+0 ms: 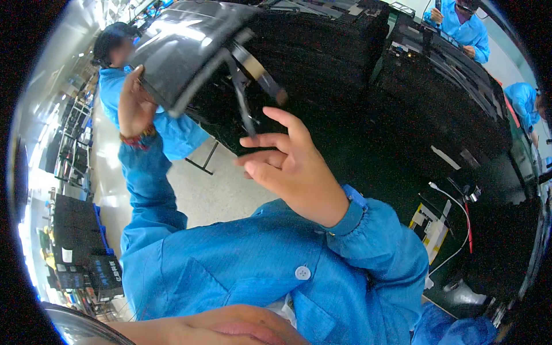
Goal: Testing the functionality of tablet screens and internal components at a factory assembly line.
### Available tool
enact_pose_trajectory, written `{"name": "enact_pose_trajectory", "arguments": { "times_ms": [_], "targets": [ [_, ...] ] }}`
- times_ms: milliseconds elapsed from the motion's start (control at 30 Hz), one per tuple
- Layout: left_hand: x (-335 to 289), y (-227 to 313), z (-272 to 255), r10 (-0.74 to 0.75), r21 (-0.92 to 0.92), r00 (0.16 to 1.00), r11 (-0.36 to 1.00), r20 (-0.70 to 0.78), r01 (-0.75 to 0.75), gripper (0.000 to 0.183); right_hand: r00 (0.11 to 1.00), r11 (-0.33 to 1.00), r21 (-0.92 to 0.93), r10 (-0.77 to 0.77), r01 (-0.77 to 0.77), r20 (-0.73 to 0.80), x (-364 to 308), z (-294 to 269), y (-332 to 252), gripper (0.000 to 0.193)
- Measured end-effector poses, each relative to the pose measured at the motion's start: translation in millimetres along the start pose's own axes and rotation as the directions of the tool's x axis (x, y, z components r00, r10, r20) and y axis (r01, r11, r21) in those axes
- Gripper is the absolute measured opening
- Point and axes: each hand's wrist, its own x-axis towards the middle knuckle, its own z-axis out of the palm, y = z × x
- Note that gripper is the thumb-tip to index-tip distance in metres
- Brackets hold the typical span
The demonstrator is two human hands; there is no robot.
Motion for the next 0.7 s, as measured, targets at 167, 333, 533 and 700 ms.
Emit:
{"name": "enact_pose_trajectory", "arguments": {
  "times_ms": [167,333,533,700],
  "targets": [
    [69.5,31.3,-92.8,0.011,-0.065,0.994,0.998,-0.113,-0.018,0.015,0.992,0.991,-0.056,0.114,-0.117,-0.06,-8.5,-10.7,-1.8,0.067],
    [101.5,30.8,-119.8,-0.073,-0.034,0.981,0.997,-0.181,0.068,0.009,0.989,0.985,-0.109,0.125,-0.134,-0.085,-14.3,-29.3,2.2,0.066],
    [109.8,36.0,-129.8,-0.157,0.01,0.982,0.987,-0.107,0.158,0.012,0.981,0.977,-0.127,0.156,-0.17,-0.119,-18.9,-40.2,8.2,0.064],
    [86.4,44.7,-119.3,-0.146,0.41,0.979,0.891,-0.142,0.192,0.034,0.973,0.972,-0.135,0.172,-0.194,-0.157,-28.4,-50.7,7.7,0.061]
  ]
}}
